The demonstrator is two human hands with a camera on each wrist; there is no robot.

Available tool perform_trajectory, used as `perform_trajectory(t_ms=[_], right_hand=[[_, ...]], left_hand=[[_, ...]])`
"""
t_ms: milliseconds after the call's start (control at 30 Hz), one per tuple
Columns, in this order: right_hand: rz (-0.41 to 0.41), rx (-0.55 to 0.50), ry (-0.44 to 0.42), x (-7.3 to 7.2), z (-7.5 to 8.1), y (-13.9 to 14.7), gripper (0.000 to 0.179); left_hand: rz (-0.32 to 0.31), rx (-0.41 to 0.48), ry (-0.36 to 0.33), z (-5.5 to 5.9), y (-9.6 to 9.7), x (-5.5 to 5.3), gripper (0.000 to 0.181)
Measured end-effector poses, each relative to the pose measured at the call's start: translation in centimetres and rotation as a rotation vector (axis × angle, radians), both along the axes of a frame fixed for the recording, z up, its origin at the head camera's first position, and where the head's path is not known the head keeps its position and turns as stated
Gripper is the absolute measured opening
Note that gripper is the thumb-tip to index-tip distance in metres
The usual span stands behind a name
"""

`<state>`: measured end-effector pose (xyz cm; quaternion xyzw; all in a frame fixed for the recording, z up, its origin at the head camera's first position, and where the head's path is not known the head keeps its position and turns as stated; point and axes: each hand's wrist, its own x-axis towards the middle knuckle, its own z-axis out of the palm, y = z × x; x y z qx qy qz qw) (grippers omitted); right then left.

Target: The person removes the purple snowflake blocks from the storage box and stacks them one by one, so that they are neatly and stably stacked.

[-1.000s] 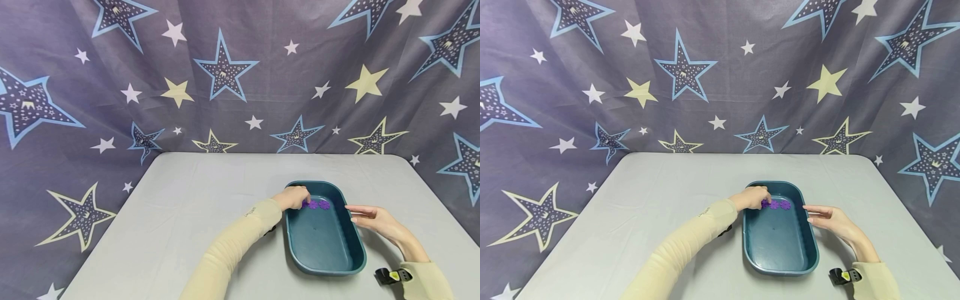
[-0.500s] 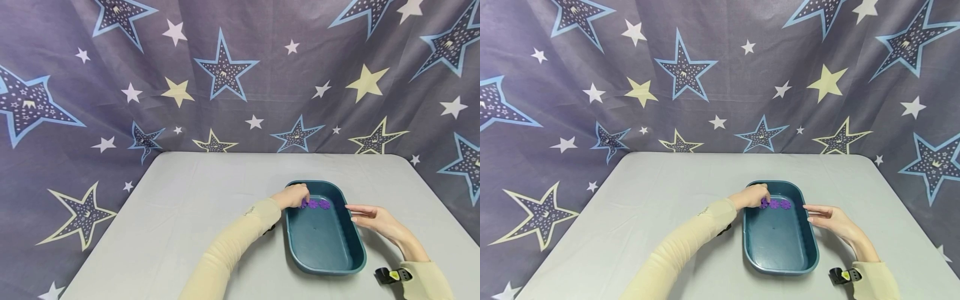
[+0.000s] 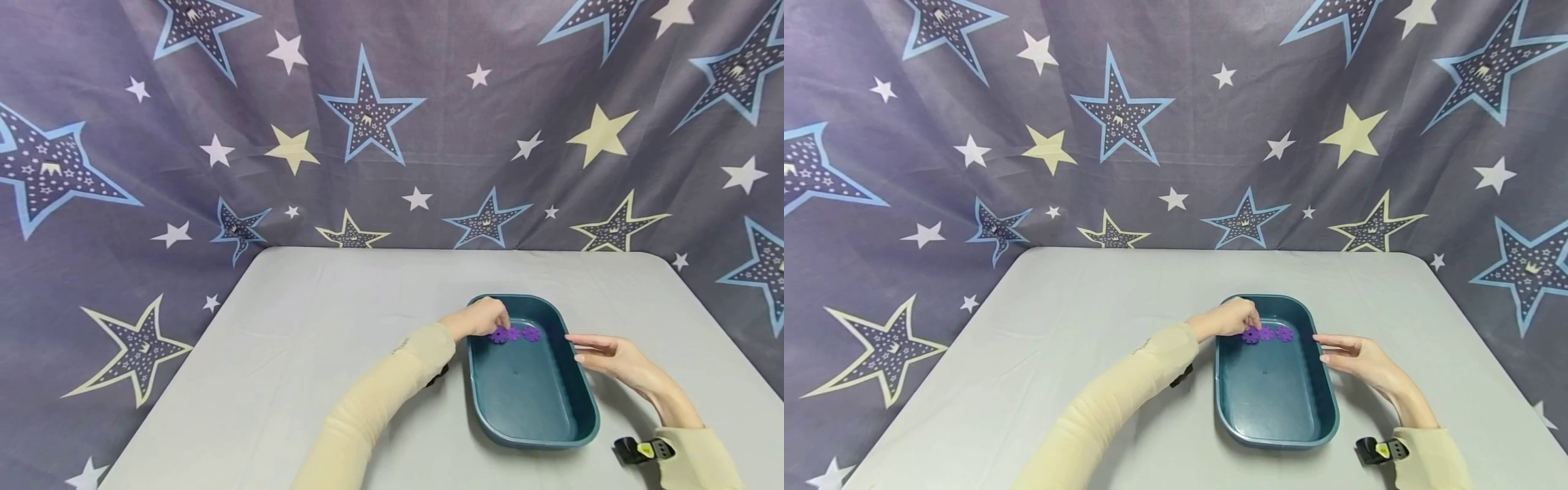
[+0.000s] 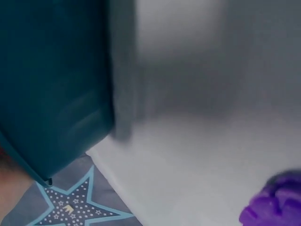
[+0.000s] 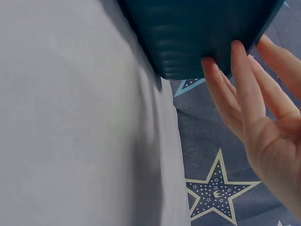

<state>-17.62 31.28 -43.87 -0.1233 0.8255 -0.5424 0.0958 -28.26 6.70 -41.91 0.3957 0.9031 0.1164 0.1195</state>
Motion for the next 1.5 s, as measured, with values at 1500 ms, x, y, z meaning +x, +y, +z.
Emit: perform_trajectory(t_ms=[1500], right_hand=[[-0.016, 0.03, -0.011, 0.0, 0.0, 0.0, 0.048]], left_hand=[[0.027, 0.44, -0.186, 3.6, -5.4, 2.1, 0.018]])
